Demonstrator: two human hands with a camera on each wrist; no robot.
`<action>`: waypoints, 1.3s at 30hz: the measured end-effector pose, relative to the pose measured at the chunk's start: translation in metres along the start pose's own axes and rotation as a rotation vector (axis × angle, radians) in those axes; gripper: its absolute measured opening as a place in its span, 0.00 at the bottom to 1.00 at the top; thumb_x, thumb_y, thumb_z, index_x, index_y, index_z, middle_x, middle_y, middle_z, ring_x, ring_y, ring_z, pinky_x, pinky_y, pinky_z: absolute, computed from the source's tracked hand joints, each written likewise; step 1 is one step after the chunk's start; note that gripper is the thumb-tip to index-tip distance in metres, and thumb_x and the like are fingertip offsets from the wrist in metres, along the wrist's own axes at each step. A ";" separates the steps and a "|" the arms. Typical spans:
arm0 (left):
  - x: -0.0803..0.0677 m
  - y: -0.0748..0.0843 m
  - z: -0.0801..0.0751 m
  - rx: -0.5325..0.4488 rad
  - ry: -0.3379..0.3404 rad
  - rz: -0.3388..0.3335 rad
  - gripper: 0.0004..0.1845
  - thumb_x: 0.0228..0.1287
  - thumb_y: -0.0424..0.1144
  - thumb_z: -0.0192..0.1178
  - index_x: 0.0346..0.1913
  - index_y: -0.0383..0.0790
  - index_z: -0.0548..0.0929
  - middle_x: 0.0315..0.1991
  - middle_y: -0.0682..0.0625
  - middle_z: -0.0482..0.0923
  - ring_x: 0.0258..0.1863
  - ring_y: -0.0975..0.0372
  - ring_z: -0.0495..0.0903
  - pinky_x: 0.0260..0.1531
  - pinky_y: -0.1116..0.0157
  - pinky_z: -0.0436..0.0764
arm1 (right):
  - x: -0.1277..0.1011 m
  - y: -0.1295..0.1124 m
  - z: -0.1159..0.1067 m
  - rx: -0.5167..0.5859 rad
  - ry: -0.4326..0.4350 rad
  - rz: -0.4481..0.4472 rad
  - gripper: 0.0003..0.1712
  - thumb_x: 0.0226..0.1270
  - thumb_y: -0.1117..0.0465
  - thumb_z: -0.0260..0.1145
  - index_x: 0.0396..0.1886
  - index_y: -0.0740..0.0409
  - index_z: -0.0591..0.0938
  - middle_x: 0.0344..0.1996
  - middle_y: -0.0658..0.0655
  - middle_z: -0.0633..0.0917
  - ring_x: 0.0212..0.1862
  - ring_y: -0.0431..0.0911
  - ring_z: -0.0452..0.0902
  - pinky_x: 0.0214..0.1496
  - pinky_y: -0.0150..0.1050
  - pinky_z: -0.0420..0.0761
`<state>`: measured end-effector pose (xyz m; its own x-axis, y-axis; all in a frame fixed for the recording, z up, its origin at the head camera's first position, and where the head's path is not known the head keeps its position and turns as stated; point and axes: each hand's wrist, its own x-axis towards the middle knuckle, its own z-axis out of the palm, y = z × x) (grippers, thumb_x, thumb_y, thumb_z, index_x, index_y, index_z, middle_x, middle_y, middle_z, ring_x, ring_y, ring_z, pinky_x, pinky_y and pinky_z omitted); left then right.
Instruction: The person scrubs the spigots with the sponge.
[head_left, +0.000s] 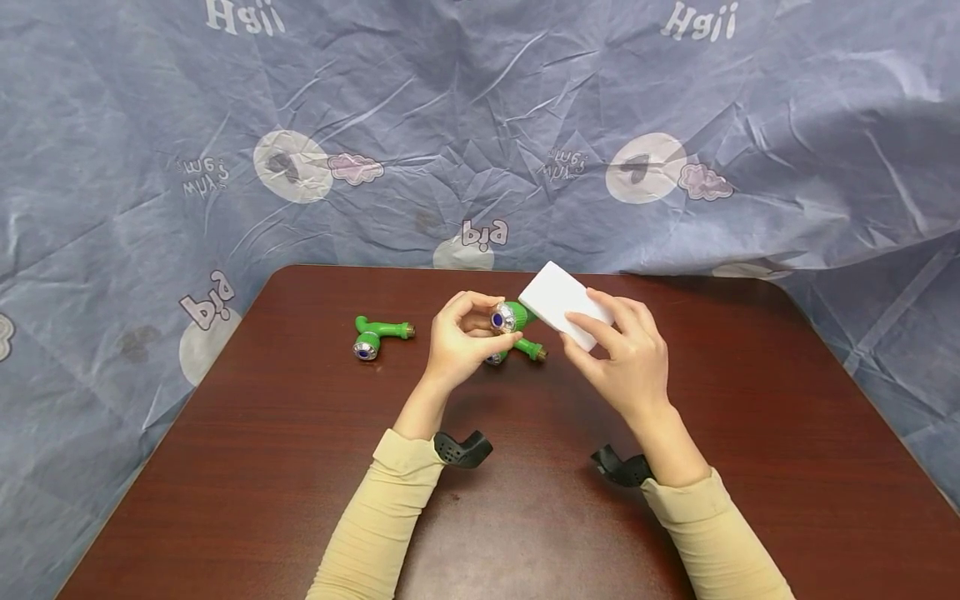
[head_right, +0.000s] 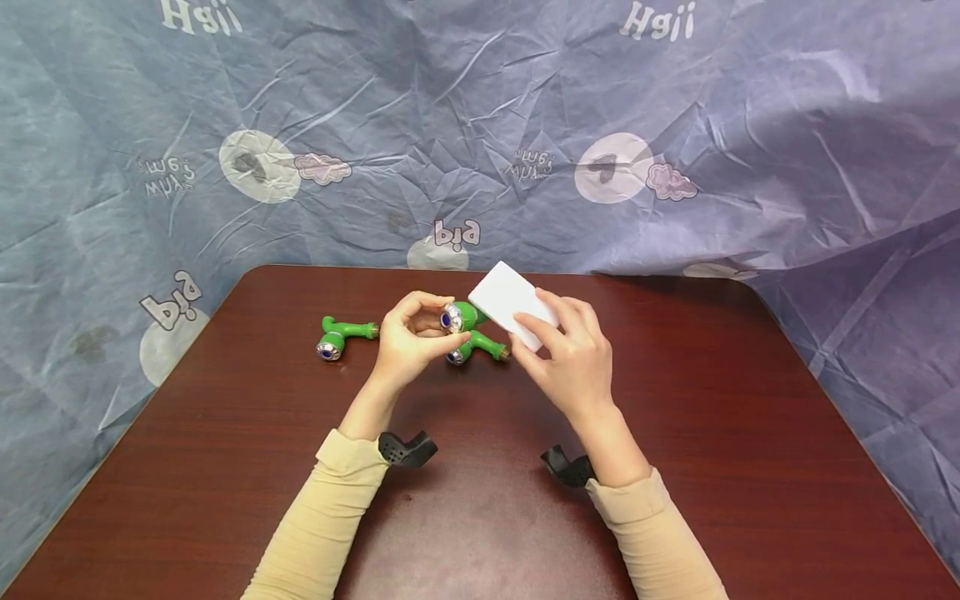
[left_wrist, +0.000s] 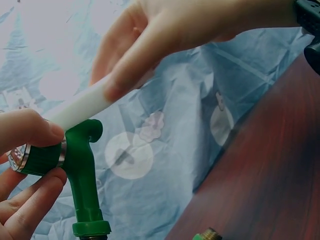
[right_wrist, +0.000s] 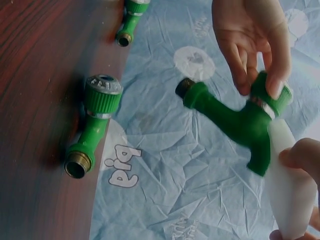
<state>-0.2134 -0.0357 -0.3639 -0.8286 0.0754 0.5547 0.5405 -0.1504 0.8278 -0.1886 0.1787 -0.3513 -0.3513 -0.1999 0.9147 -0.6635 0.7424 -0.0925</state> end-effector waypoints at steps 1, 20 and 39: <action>-0.001 0.000 0.001 -0.002 -0.007 0.002 0.22 0.37 0.19 0.72 0.41 0.27 0.80 0.37 0.46 0.74 0.29 0.57 0.83 0.29 0.60 0.84 | 0.000 -0.001 0.000 -0.005 -0.001 -0.003 0.11 0.50 0.58 0.68 0.35 0.54 0.88 0.46 0.60 0.83 0.43 0.59 0.75 0.38 0.52 0.76; 0.003 0.003 -0.001 -0.075 0.130 -0.015 0.24 0.36 0.14 0.70 0.43 0.21 0.77 0.31 0.53 0.79 0.25 0.65 0.82 0.23 0.72 0.79 | 0.002 0.006 -0.005 -0.013 0.050 0.064 0.11 0.47 0.61 0.71 0.34 0.54 0.88 0.44 0.59 0.83 0.43 0.58 0.76 0.40 0.51 0.76; 0.002 0.004 -0.002 -0.100 0.142 -0.114 0.22 0.42 0.21 0.70 0.44 0.30 0.78 0.30 0.53 0.80 0.23 0.65 0.81 0.15 0.71 0.72 | 0.002 0.005 -0.003 0.029 0.046 0.068 0.11 0.47 0.60 0.72 0.34 0.54 0.88 0.45 0.60 0.83 0.44 0.58 0.76 0.41 0.52 0.75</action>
<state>-0.2136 -0.0380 -0.3593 -0.8998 -0.0411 0.4344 0.4304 -0.2465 0.8683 -0.1903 0.1840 -0.3489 -0.3657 -0.1195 0.9230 -0.6581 0.7345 -0.1656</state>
